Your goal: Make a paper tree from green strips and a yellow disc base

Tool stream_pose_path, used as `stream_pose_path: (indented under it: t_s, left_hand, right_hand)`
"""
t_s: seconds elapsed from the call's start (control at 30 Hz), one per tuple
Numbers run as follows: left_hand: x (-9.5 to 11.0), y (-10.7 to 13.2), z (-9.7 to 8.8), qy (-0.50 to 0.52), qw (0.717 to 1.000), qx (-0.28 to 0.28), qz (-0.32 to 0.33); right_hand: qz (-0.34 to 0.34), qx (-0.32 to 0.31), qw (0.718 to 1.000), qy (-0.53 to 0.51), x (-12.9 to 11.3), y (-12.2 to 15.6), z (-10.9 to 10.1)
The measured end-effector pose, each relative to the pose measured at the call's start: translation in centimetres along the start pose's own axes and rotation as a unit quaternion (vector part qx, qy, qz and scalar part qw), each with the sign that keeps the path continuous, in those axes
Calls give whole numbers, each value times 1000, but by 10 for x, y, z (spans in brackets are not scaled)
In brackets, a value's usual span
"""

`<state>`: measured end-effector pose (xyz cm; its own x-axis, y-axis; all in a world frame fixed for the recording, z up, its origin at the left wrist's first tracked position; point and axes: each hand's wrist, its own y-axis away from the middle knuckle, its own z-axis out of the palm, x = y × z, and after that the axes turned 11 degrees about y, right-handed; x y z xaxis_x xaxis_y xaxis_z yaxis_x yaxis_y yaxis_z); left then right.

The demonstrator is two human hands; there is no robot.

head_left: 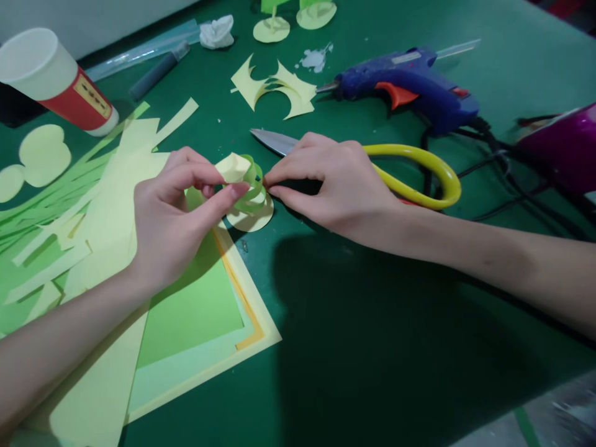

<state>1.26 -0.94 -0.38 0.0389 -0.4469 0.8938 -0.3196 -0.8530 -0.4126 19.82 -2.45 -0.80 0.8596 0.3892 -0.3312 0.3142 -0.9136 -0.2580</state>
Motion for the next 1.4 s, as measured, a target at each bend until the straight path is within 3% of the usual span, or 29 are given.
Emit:
stream_pose_path:
  t_s: [0.53, 0.73, 1.13, 1.4]
  left_hand:
    - [2, 0, 1, -54, 998, -1, -15]
    - [-3, -2, -1, -36, 998, -15, 41]
    - [-11, -5, -4, -8, 996, -26, 80]
    - [-9, -4, -3, -4, 998, -13, 59]
  right_hand:
    - [14, -39, 999, 28, -3, -1, -2]
    - [-3, -23, 999, 25, 0, 0, -1]
    - [-7, -10, 1000, 7, 1, 2, 3]
    - [-19, 19, 1000, -6, 3, 3, 5]
